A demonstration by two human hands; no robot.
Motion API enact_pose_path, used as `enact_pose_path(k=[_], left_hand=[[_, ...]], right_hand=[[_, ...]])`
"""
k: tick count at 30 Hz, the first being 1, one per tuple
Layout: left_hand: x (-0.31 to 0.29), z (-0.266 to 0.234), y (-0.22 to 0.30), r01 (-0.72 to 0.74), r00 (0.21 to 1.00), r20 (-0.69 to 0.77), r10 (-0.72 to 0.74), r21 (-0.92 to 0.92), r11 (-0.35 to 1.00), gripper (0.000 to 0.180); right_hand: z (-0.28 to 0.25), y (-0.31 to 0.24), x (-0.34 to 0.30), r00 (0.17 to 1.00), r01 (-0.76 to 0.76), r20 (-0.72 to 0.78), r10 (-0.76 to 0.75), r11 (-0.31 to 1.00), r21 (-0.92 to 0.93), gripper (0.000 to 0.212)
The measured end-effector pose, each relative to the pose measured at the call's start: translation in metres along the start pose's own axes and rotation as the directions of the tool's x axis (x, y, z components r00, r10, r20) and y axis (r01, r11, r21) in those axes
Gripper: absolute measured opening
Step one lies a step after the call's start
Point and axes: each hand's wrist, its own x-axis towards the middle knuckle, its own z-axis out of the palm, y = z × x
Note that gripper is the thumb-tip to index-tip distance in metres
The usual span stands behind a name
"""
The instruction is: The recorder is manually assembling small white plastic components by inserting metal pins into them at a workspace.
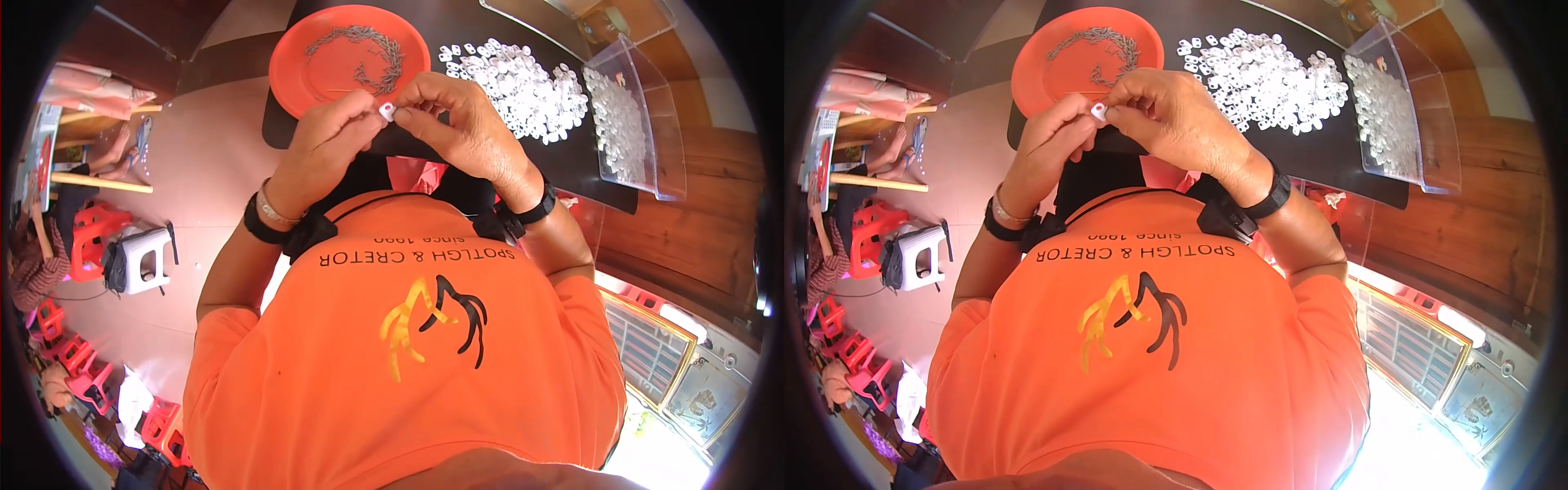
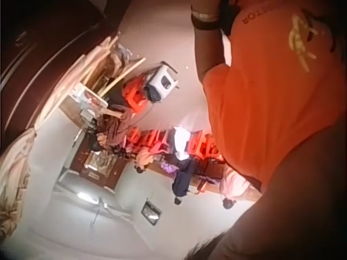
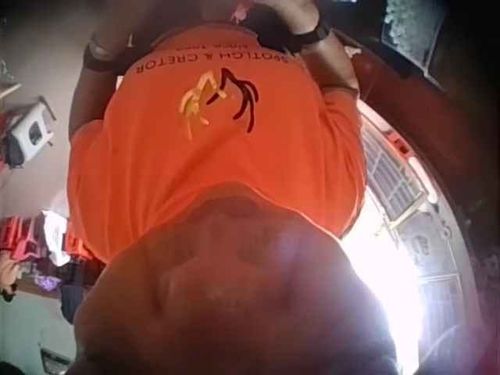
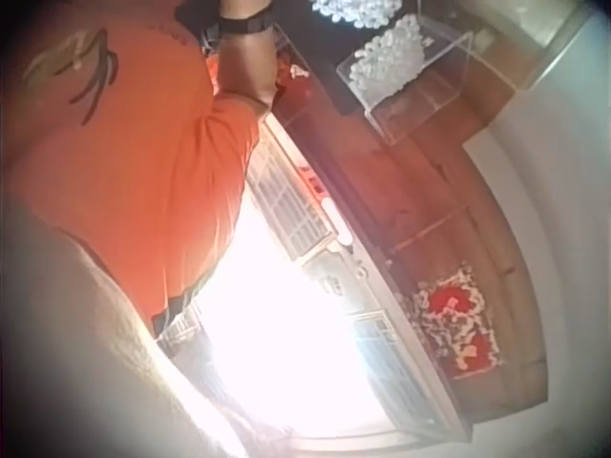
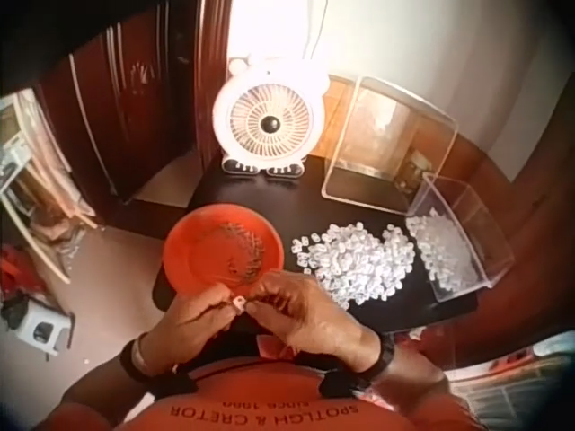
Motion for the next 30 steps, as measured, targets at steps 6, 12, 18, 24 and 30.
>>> enact_pose_path(k=[6,12,18,24,30], left_hand=[[-0.002,0.008,-0.009,-0.094,0.992,-0.084,0.097,0.031,0.995,0.015],[-0.004,0.006,-0.017,-0.123,0.983,-0.132,0.129,0.057,0.991,0.017],[-0.007,0.005,-0.020,-0.112,0.985,-0.124,0.124,0.100,0.989,0.016],[-0.010,0.004,-0.022,-0.139,0.981,-0.130,0.141,0.026,0.990,0.019],[-0.013,-0.013,-0.022,0.065,0.998,-0.005,-0.067,-0.190,0.980,0.027]], right_hand=[[0.017,0.008,0.004,0.989,-0.030,-0.139,0.040,0.997,0.076,0.015],[0.016,-0.001,0.004,0.996,-0.038,-0.086,0.038,0.999,0.009,0.013],[0.018,-0.004,0.004,0.994,-0.063,-0.087,0.061,0.998,-0.019,0.012],[0.024,-0.003,0.007,0.996,0.006,-0.084,-0.011,0.998,-0.060,0.010],[0.033,0.004,0.014,0.896,0.329,-0.133,-0.423,0.836,-0.439,0.012]])
